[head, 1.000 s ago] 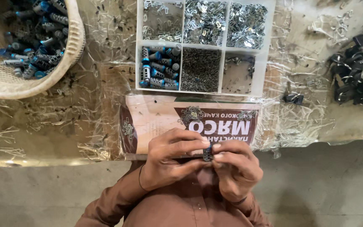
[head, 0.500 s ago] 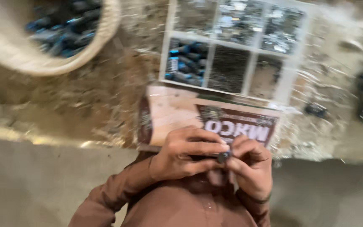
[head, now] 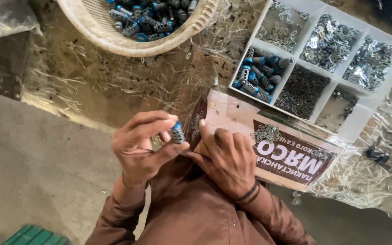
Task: The person sits at a workbench and assembles small metal and rubber components by hand, fitting parts together one at a time and placing finished pieces into a compartmented plastic organizer box. Baskets and piles of similar parts surround the work area on the table.
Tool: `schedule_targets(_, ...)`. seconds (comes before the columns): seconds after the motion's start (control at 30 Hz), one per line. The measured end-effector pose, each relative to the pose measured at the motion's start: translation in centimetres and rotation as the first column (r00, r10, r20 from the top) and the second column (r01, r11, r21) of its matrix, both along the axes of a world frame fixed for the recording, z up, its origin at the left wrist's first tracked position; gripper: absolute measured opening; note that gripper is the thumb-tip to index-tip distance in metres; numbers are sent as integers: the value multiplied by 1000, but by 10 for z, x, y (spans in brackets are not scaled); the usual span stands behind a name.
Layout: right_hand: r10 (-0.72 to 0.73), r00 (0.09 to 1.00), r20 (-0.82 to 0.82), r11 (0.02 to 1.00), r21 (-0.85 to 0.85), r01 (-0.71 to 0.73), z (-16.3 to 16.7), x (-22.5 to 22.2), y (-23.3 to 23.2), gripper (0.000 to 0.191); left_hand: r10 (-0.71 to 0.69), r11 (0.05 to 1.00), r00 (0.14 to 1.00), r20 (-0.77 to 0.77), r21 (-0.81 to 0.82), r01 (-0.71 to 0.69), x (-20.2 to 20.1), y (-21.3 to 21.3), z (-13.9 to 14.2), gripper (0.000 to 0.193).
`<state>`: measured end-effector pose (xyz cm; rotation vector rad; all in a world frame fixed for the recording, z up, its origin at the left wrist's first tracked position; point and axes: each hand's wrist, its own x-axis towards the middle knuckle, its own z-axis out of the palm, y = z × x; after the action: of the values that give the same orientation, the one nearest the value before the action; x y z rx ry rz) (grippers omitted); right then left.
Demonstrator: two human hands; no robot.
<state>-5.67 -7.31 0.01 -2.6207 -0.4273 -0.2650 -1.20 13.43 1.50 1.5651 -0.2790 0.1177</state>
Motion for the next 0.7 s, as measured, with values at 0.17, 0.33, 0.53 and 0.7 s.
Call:
schedule_targets(0.17,-60,994,95,995,-71,67,0,-24,-36,54,-106,994,993,-46,14,107,10,-17,-7,41)
schedule_targets(0.33,-15,994,107,1000,0,16,-17,-33,-33,49,-191,977,980,-64,83,196,14,-36,-8,41)
schedule_targets(0.53,21,988,154,1000,17,-24,-26,-30,-38,36,-148,976,987,-62,151,156,6,-40,-6,43)
schedule_targets(0.7,111,984,139,994,-14,-110,-16,-49,-90,38,-192,980,965,-178,15,198,-6,-64,-16,41)
